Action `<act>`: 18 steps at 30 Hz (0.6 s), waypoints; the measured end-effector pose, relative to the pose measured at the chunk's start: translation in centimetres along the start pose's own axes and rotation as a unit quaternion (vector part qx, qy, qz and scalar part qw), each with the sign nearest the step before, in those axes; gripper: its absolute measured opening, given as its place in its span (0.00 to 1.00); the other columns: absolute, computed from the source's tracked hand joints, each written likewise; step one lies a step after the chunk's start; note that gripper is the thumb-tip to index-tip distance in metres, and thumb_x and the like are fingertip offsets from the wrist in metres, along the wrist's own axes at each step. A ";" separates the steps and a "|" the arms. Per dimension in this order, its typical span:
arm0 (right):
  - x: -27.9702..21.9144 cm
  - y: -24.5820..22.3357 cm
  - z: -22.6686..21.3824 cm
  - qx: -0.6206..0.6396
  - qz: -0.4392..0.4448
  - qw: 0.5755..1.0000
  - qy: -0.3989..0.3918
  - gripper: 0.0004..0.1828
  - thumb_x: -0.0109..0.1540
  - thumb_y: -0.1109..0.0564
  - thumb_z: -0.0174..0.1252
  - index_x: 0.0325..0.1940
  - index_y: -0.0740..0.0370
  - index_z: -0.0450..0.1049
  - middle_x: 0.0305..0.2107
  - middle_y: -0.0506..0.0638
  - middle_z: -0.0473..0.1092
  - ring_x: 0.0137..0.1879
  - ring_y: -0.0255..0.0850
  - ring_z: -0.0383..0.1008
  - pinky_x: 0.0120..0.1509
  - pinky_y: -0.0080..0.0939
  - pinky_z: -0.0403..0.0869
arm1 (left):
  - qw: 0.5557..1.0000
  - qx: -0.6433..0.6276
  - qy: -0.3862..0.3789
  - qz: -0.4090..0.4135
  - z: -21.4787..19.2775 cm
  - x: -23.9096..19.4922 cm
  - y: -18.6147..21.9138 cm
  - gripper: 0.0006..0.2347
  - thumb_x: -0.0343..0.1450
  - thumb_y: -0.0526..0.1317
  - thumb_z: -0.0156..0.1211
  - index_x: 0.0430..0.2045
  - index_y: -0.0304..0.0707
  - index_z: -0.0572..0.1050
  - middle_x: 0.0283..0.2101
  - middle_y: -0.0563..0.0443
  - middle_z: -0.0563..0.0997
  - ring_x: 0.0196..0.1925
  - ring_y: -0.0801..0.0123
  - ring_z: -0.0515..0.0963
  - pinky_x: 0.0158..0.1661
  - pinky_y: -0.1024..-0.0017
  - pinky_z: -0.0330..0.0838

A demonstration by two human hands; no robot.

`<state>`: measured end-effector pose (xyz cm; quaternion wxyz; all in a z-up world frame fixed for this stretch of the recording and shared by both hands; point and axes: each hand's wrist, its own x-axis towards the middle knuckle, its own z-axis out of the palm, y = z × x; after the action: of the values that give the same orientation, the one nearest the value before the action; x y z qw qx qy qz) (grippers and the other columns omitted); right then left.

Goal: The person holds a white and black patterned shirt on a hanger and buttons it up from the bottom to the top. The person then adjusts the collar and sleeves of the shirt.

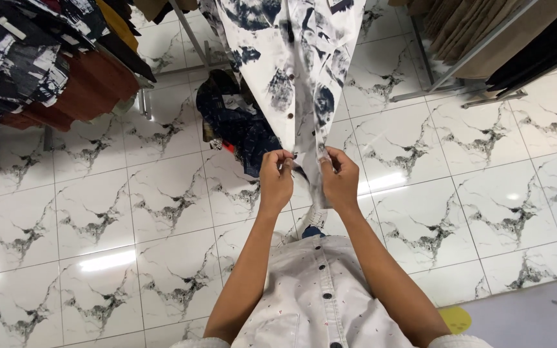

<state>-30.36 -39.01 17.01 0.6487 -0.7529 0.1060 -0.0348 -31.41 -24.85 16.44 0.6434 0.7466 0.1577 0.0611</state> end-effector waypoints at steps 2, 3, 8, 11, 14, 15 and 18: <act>0.6 1.9 0.2 -0.001 0.007 1.000 0.003 0.10 0.62 0.62 0.57 0.45 0.64 0.80 0.33 0.55 0.76 0.40 0.38 0.74 0.44 0.43 0.77 | 1.000 -0.003 -0.004 -0.016 0.1 0.0 0.5 0.05 0.75 0.32 0.51 0.37 0.34 0.76 0.37 0.43 0.76 0.38 0.59 0.80 0.43 0.63 0.75; 0.9 2.8 0.3 -0.002 0.012 1.000 0.006 0.10 0.61 0.61 0.57 0.44 0.62 0.81 0.31 0.52 0.75 0.38 0.34 0.73 0.43 0.39 0.76 | 1.000 -0.007 -0.007 -0.030 0.2 0.0 0.7 0.06 0.75 0.33 0.52 0.39 0.36 0.77 0.34 0.45 0.77 0.36 0.63 0.80 0.42 0.64 0.75; 0.3 0.5 1.0 -0.009 0.005 1.000 -0.008 0.08 0.63 0.58 0.59 0.43 0.59 0.82 0.29 0.51 0.76 0.34 0.32 0.73 0.39 0.37 0.75 | 0.999 0.002 -0.004 -0.039 0.6 0.1 2.4 0.06 0.73 0.35 0.56 0.38 0.39 0.80 0.32 0.49 0.81 0.34 0.68 0.81 0.39 0.67 0.76; 0.0 0.0 1.2 -0.019 -0.008 0.999 -0.027 0.07 0.64 0.56 0.62 0.43 0.59 0.82 0.30 0.52 0.76 0.38 0.36 0.76 0.44 0.40 0.76 | 0.999 0.002 -0.001 -0.033 0.3 -0.1 2.9 0.06 0.72 0.35 0.56 0.38 0.37 0.81 0.31 0.47 0.82 0.33 0.68 0.81 0.38 0.68 0.75; 0.3 0.3 1.1 -0.022 -0.019 0.999 -0.045 0.06 0.63 0.57 0.63 0.42 0.60 0.81 0.31 0.53 0.77 0.42 0.39 0.79 0.46 0.42 0.78 | 1.000 0.003 0.000 -0.023 0.2 0.0 3.0 0.07 0.71 0.35 0.57 0.37 0.36 0.81 0.31 0.45 0.82 0.33 0.68 0.80 0.37 0.67 0.75; 0.5 0.6 1.0 -0.013 -0.019 0.998 -0.056 0.05 0.63 0.58 0.63 0.41 0.61 0.80 0.31 0.54 0.77 0.42 0.40 0.79 0.43 0.42 0.79 | 1.000 0.006 0.002 -0.019 0.2 0.0 2.9 0.07 0.71 0.36 0.58 0.37 0.36 0.82 0.31 0.45 0.83 0.33 0.68 0.80 0.37 0.68 0.75; 0.3 -0.2 1.3 -0.024 -0.024 0.997 -0.071 0.05 0.62 0.58 0.65 0.39 0.62 0.80 0.30 0.52 0.77 0.42 0.40 0.78 0.45 0.44 0.79 | 1.000 0.014 0.000 -0.011 0.1 -0.4 3.7 0.08 0.71 0.36 0.58 0.39 0.36 0.82 0.32 0.43 0.84 0.35 0.65 0.82 0.38 0.66 0.76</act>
<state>-29.79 -37.77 16.95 0.6351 -0.7713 0.0420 0.0056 -31.17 -25.48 20.08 0.6334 0.7538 0.1669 0.0523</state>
